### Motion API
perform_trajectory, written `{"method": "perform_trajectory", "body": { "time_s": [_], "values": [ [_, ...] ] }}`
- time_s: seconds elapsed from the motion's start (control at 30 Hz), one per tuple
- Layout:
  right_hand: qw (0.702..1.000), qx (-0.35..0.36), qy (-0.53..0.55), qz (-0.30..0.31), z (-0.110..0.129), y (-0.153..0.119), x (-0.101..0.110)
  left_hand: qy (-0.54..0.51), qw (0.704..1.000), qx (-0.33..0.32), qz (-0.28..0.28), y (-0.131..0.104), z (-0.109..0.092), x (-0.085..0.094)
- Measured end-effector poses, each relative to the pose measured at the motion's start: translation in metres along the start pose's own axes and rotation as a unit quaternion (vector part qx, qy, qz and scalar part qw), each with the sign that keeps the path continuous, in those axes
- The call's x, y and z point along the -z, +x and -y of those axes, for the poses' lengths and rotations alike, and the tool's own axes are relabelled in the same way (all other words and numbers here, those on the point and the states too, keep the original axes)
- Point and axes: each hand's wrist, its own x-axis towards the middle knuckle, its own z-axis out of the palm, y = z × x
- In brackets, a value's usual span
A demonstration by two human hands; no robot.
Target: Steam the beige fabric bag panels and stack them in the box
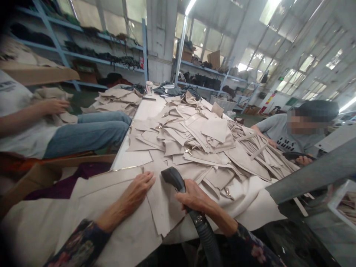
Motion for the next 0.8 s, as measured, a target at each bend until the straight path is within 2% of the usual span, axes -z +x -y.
{"method": "perform_trajectory", "body": {
  "time_s": [0.2, 0.43, 0.6, 0.7, 0.8],
  "values": [
    [0.999, 0.026, -0.026, -0.027, 0.017, 0.04, -0.006, 0.018, 1.0, -0.003, 0.005, 0.002, -0.005, 0.007],
    [0.998, 0.037, -0.046, -0.014, 0.019, 0.037, -0.009, 0.012, 0.999, -0.008, -0.029, 0.001, -0.007, 0.008],
    [0.998, 0.044, -0.048, -0.024, 0.024, 0.06, -0.01, 0.003, 0.999, -0.01, -0.042, 0.0, -0.006, 0.003],
    [0.997, 0.044, -0.043, -0.049, 0.027, 0.065, 0.002, -0.003, 0.999, -0.013, -0.032, -0.001, -0.005, 0.003],
    [0.995, 0.054, -0.032, -0.075, 0.017, 0.039, 0.028, -0.004, 1.0, -0.013, -0.02, -0.001, -0.006, 0.007]
  ]
}}
